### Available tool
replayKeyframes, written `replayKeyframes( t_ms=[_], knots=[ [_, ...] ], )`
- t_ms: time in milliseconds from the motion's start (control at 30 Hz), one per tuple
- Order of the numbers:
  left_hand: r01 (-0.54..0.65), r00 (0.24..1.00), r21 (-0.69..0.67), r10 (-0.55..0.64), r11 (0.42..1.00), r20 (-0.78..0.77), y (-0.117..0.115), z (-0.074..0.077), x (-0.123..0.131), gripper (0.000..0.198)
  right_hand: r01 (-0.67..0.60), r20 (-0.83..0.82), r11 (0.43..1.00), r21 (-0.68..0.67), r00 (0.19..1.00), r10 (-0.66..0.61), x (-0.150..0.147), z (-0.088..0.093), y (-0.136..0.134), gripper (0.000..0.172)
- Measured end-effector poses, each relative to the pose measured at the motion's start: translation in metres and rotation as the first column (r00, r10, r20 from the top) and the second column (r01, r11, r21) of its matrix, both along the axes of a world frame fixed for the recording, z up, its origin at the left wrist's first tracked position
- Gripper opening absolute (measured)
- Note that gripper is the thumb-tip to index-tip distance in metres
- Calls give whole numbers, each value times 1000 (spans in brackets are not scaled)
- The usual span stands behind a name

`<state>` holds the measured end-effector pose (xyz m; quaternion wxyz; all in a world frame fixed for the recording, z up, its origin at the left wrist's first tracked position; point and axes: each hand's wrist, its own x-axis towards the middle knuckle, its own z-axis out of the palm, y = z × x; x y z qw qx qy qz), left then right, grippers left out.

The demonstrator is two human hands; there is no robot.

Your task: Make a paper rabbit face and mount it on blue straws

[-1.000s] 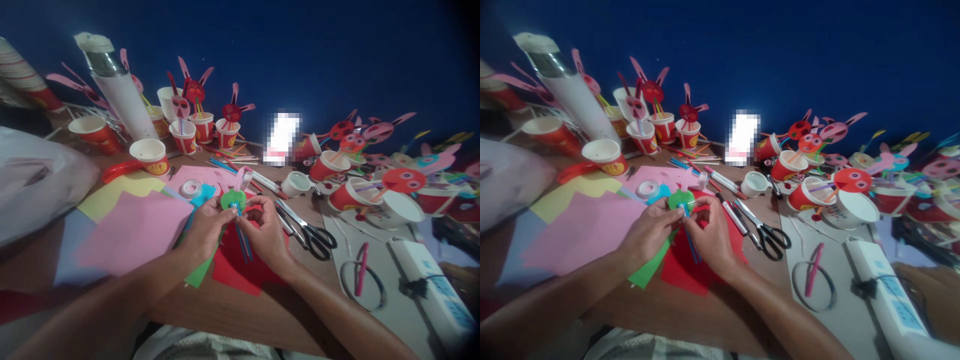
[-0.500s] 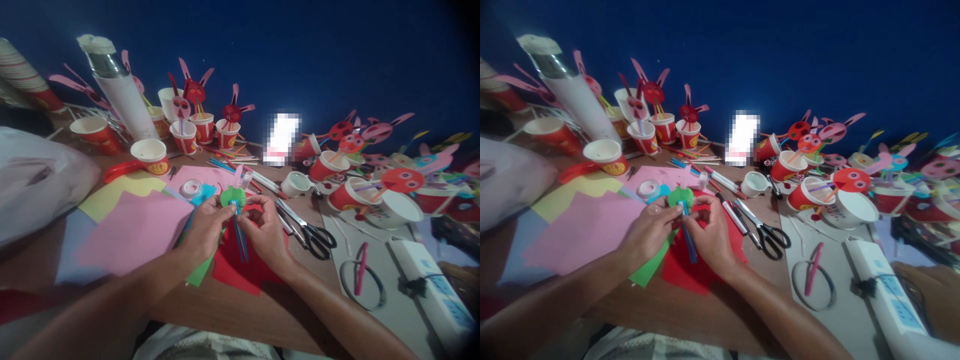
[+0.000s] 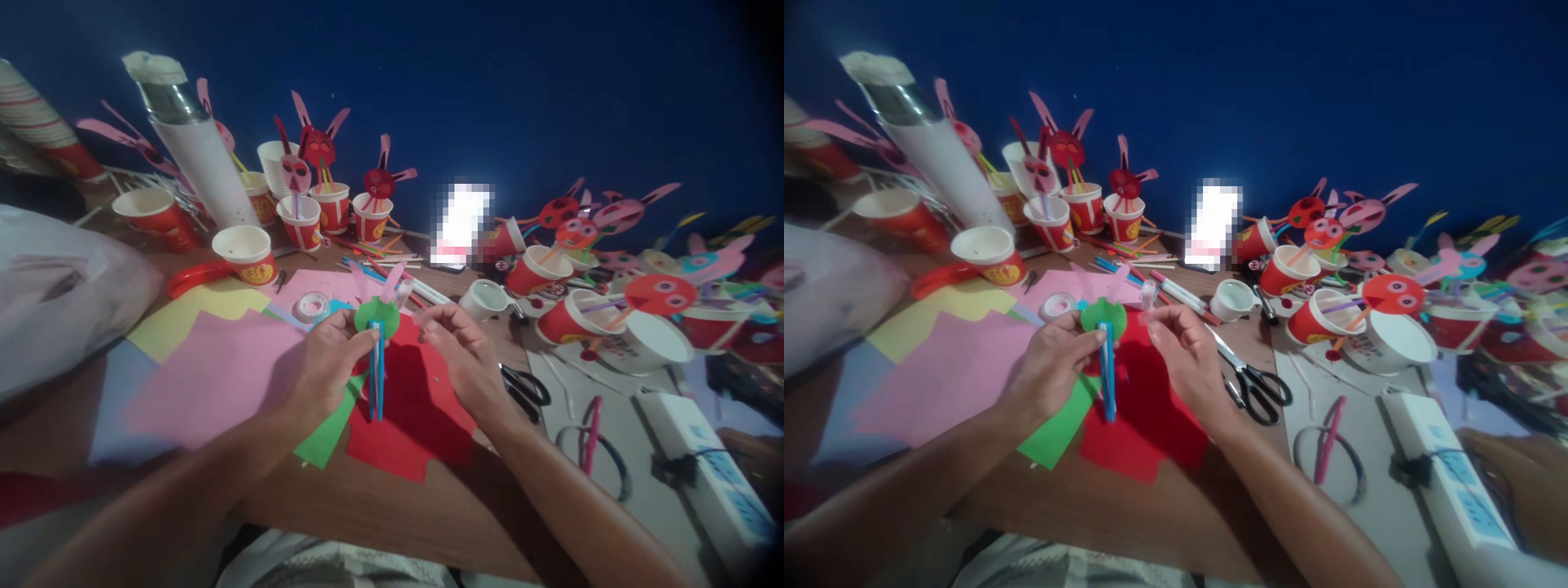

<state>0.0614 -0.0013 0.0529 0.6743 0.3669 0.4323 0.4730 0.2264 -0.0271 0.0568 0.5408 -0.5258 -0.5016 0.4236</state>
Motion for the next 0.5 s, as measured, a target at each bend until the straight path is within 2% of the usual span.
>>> replayKeyframes(
  t_ms=[100, 233, 367, 500],
  knots=[
    [-13, 999, 49, 15, 999, -48, 2, -1, -2, 23, -46, 6, 998, -51, 999, 46, 2, 4, -1, 11],
    [-19, 999, 66, 22, 998, -39, 3, -3, -2, 22, -105, 4, 994, -38, 994, 106, 3, 7, -2, 14],
    [-14, 1000, 64, 14, 998, 0, 8, -2, -1, 21, -97, 0, 994, -45, 995, 97, 4, 8, -2, 12],
    [22, 999, 85, -18, 996, -51, 17, 4, 3, 19, -87, 55, 994, -61, 994, 91, 7, 12, 0, 10]
  ],
)
